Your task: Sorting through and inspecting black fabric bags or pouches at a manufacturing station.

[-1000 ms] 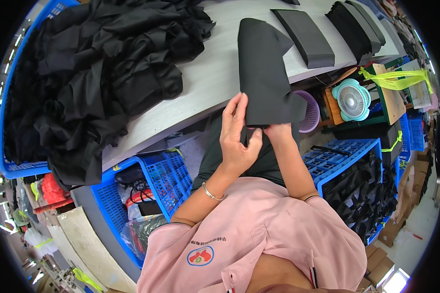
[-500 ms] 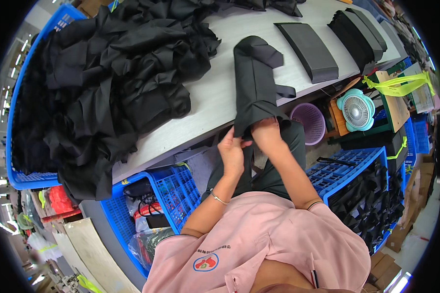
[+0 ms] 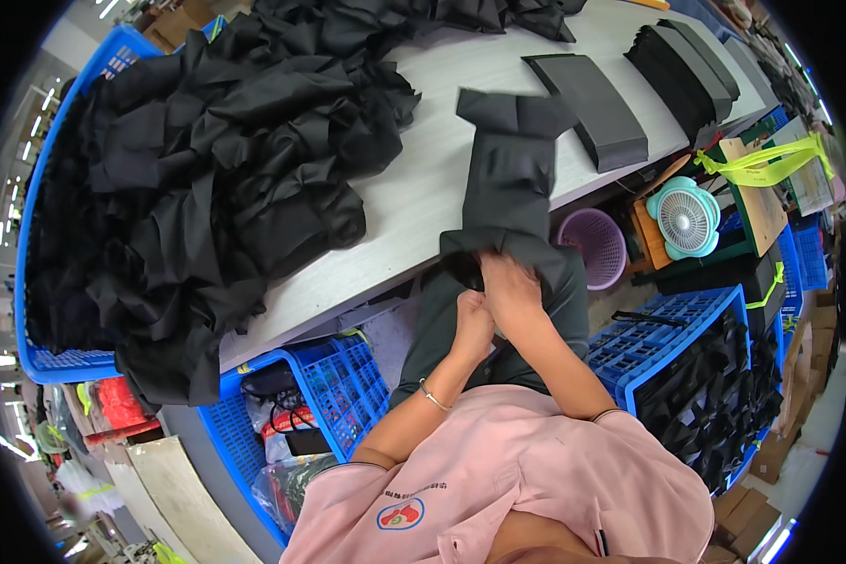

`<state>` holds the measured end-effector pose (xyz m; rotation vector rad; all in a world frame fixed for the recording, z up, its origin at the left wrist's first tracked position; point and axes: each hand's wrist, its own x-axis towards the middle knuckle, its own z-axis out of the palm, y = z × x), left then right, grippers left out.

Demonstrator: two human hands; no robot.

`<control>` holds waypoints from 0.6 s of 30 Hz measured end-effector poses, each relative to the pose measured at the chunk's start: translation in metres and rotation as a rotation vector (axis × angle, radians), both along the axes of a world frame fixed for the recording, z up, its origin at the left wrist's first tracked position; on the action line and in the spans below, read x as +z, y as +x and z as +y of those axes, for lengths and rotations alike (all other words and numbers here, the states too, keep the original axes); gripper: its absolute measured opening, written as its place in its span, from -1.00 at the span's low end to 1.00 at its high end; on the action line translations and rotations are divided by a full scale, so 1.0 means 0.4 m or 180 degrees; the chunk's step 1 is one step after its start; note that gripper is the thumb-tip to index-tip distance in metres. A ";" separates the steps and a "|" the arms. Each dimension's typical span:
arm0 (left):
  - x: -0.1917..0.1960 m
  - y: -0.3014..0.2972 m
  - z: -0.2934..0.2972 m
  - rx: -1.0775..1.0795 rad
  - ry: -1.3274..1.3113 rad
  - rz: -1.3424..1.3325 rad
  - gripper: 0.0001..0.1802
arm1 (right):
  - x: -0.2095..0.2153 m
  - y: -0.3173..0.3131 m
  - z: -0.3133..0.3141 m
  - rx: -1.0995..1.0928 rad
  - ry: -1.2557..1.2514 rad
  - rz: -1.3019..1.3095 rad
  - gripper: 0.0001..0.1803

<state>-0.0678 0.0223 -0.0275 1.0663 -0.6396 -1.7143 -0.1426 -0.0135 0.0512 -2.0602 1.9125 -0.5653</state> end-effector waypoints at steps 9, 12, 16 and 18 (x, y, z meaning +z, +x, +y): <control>0.044 0.029 -0.002 -0.0231 0.0061 0.0550 -0.66 | -0.099 -0.067 0.011 0.0140 -0.1414 0.0163 -0.67; 0.027 0.048 0.003 0.0460 -0.0203 -0.0090 -0.38 | -0.056 -0.040 -0.008 0.0092 0.0808 -0.0013 -0.62; 0.121 0.073 0.022 0.0634 -0.0897 -0.1560 -0.50 | -0.138 -0.051 0.046 0.0384 0.0490 0.0850 -0.62; 0.086 0.104 0.021 0.0759 -0.0958 -0.1556 -0.70 | -0.176 -0.084 0.043 0.0653 -0.0422 0.1066 -0.62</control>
